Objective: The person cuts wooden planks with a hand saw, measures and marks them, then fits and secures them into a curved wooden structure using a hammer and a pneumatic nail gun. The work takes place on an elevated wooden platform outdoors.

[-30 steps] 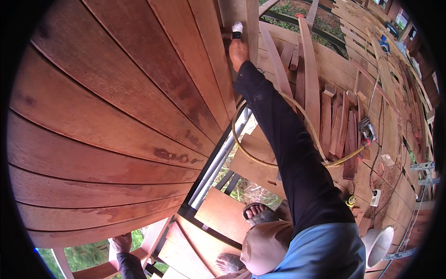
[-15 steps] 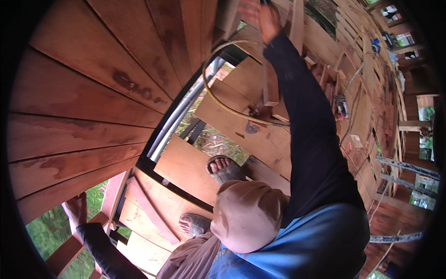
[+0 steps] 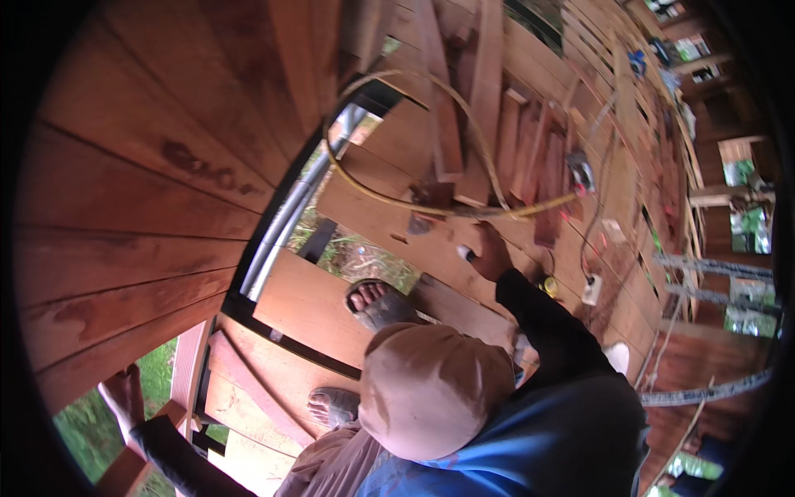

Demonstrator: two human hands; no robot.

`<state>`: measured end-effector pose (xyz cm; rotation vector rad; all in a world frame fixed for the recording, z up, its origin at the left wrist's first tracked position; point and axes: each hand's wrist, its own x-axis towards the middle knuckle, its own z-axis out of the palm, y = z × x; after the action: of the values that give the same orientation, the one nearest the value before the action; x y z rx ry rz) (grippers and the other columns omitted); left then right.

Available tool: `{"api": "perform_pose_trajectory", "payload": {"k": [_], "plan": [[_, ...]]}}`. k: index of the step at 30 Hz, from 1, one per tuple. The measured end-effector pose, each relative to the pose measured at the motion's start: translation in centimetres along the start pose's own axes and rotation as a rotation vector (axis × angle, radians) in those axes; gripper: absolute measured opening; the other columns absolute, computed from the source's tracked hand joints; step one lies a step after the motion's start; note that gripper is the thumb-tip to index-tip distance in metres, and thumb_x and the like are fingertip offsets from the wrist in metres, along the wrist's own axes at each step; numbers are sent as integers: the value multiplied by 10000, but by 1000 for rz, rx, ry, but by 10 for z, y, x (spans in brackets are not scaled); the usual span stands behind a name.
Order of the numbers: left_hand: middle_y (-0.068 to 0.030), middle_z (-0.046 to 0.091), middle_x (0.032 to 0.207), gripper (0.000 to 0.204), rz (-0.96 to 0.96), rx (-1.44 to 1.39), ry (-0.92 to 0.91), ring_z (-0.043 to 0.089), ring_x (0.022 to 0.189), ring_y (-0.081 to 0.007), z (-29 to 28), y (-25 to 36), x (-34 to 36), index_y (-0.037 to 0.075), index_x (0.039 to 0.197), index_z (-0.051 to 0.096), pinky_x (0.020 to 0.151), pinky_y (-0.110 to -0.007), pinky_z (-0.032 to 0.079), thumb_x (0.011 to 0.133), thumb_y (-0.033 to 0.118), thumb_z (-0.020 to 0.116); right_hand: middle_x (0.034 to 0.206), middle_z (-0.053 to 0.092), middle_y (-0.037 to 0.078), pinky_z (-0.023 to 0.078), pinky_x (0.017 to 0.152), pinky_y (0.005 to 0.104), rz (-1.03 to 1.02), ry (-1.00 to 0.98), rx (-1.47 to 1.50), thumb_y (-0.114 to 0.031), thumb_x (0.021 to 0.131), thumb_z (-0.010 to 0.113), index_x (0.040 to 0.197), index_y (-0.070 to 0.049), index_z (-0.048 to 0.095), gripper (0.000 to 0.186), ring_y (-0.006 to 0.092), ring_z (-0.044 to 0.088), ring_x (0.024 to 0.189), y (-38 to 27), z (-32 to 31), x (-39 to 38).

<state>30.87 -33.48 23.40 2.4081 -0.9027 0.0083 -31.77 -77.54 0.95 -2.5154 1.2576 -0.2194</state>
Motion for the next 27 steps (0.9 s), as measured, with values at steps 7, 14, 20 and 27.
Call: {"api": "perform_pose_trajectory", "payload": {"k": [7,14,20,27], "plan": [[-119,555,704,200,-50,206,-47,524,645,-257,-7,8,4,-8,845,564,661,-374,445,690,94,638,1522,269,292,242,1161,468,168,-375,-409,-552,874,603,1497,34,204,944,435,319,1382,68,-2,24],[-155,537,653,165,-57,258,-16,523,597,-310,-7,8,-1,-26,790,562,627,-400,451,686,90,619,1270,524,266,393,1023,468,190,-341,-281,-500,837,686,1249,-6,514,666,425,504,1184,53,-2,31],[-134,500,587,129,-36,293,36,473,528,-300,-9,23,2,-9,721,537,561,-385,412,626,53,599,1080,603,202,464,907,461,177,-166,-57,-430,763,803,1112,-39,528,591,410,576,1037,45,14,14],[-76,496,594,119,65,184,66,465,531,-183,-1,33,6,16,728,542,537,-335,394,679,74,634,1099,614,201,484,881,458,244,-247,57,-492,755,785,1167,-64,492,663,391,608,1022,33,39,-20]]}}
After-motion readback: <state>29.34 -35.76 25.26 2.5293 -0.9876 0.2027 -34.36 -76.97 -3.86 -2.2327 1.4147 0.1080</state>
